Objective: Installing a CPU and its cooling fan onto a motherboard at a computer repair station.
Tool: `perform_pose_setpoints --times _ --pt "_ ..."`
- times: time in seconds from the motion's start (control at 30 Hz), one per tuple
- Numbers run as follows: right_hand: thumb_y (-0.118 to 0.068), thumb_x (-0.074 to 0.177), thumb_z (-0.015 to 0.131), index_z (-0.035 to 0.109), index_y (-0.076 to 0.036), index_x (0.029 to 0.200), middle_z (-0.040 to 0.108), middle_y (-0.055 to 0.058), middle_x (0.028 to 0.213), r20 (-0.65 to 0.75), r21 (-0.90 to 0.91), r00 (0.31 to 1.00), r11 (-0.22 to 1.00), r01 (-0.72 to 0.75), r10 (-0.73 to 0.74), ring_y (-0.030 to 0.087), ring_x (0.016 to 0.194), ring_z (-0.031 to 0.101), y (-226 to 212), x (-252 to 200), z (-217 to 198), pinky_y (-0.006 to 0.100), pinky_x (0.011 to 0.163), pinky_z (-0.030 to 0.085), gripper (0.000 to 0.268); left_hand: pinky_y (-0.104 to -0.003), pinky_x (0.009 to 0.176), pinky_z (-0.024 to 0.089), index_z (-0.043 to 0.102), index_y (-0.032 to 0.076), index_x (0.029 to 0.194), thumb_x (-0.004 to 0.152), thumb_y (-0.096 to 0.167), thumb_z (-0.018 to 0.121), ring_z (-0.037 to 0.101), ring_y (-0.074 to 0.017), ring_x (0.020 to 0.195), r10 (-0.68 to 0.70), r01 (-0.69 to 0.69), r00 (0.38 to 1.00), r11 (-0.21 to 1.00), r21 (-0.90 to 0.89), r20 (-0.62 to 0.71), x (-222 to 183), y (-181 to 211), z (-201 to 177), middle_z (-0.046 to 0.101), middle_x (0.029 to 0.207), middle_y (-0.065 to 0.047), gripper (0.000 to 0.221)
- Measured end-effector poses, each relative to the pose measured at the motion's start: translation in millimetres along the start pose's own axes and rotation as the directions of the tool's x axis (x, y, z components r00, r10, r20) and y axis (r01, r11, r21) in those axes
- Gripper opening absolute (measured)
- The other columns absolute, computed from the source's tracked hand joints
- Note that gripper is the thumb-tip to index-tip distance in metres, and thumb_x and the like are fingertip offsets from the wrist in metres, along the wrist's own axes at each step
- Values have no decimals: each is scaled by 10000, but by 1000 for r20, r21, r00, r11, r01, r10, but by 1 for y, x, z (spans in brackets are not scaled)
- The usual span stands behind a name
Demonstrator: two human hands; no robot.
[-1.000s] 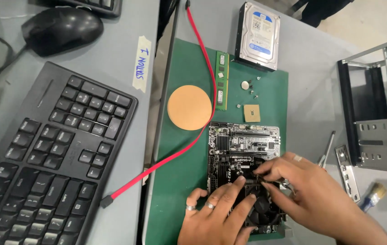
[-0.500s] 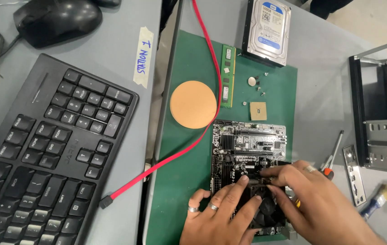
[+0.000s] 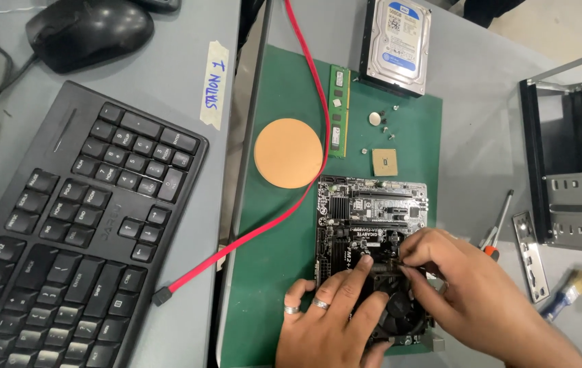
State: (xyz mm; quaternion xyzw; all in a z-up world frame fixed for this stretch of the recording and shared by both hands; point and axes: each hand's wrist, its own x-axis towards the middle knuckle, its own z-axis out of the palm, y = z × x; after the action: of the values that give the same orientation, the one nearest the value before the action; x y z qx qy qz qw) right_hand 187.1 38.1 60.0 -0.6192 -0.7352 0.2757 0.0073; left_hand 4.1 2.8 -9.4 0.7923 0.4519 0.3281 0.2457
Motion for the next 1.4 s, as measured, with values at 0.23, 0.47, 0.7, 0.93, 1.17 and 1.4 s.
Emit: perform_pose_setpoints --times 0.23,0.47,0.7,0.93,1.17,1.4 --pt "-167 781 572 537 -151 780 644 -30 788 -25 72 997 995 -70 72 130 678 621 -5 5 -1 275 620 457 38 -424 786 329 541 175 1164 554 422 708 531 -174 994 18 -17 999 999 30 -32 -2 0 3 512 1278 -58 679" --pt "-266 837 486 648 -174 932 656 13 789 133 -21 991 999 35 -32 192 719 619 -5 15 -15 312 656 447 209 -423 833 312 431 73 1254 473 428 822 501 -208 1011 7 -18 985 998 63 172 11 2 -9 454 1258 -58 942" --pt "-233 861 409 643 -145 897 669 1 804 34 3 996 996 84 -84 205 760 577 -10 10 -8 335 684 432 252 -452 805 316 370 91 1279 666 340 737 526 -225 984 84 -52 941 993 -105 329 19 -11 -25 448 1260 -44 757" --pt "-197 866 395 624 -119 859 642 21 798 -14 -14 998 998 68 -68 216 767 558 -13 5 -2 341 739 417 242 -468 759 368 379 95 1287 715 391 673 514 -233 1055 105 -67 940 990 -125 324 18 -13 -22 464 1282 -41 708" --pt "-189 860 427 634 -139 921 668 21 837 -144 -99 984 991 91 -104 248 752 574 -18 3 -5 363 735 412 222 -491 787 345 392 105 1275 713 397 660 485 -259 1105 99 -55 946 987 -150 308 19 -13 -25 482 1271 -50 688" --pt "-185 807 564 698 -190 957 707 6 876 -269 -112 959 992 65 -93 205 808 629 -5 6 7 338 716 477 201 -449 863 319 400 70 1285 707 341 675 472 -262 1118 129 -82 955 980 -184 266 17 -19 -21 485 1273 -73 696"
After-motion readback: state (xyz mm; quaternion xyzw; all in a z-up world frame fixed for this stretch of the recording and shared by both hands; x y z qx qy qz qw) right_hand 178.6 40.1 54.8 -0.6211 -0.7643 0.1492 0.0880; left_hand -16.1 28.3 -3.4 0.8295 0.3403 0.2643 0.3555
